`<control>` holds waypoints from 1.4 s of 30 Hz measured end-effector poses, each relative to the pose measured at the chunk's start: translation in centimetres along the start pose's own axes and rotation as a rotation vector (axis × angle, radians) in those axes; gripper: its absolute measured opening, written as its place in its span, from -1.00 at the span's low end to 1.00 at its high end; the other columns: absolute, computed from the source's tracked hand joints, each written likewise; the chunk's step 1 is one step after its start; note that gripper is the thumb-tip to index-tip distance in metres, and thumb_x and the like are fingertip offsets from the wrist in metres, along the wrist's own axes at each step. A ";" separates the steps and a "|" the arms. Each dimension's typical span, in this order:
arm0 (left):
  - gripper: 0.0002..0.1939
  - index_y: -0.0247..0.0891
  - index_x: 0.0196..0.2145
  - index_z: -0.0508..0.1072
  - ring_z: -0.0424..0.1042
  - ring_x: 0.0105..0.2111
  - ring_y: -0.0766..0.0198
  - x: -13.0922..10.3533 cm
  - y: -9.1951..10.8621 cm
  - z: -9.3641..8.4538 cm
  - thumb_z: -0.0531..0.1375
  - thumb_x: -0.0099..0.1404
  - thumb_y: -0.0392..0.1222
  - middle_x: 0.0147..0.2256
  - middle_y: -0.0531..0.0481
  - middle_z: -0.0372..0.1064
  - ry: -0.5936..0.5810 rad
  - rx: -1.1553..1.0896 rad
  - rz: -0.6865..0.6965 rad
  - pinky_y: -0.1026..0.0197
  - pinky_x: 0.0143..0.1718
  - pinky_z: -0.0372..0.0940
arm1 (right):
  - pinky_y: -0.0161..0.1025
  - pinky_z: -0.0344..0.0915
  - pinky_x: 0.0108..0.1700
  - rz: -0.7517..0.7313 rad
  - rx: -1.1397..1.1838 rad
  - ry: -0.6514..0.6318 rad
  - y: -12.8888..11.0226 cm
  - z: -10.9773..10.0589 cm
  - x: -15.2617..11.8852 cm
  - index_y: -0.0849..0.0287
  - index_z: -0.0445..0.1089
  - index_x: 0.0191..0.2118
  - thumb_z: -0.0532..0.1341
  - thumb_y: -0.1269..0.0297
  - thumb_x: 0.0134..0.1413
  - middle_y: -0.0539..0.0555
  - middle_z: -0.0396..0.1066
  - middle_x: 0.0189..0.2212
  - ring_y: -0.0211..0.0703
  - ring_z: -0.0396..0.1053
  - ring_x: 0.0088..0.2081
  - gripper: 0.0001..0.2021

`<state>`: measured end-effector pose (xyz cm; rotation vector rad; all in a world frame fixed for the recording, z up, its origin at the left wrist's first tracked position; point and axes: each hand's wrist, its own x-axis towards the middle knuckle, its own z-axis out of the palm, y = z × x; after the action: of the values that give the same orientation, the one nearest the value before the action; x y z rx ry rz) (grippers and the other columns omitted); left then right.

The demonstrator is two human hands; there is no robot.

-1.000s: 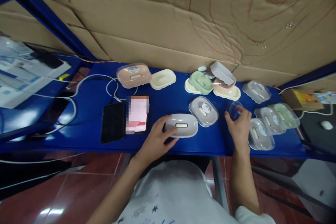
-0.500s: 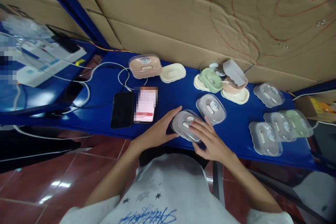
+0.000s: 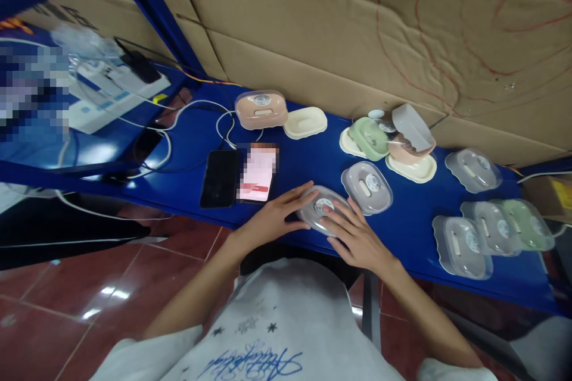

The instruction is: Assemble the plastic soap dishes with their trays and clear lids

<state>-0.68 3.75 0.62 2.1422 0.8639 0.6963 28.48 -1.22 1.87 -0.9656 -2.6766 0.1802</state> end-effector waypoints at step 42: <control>-0.04 0.16 0.48 0.16 0.32 0.41 -0.01 -1.1 -0.7 0.7 0.50 0.29 -0.22 0.46 -0.13 0.18 0.089 0.040 -0.041 -0.17 0.37 0.39 | 0.38 -0.15 0.59 -0.080 -0.129 -0.020 -0.2 0.5 0.8 -0.14 0.14 0.52 0.21 0.29 0.48 0.01 0.26 0.46 0.11 0.12 0.51 -0.40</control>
<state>-1.16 3.00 -0.61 2.1362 0.9740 0.7644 27.59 -0.84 1.62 -0.8954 -2.7680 0.0002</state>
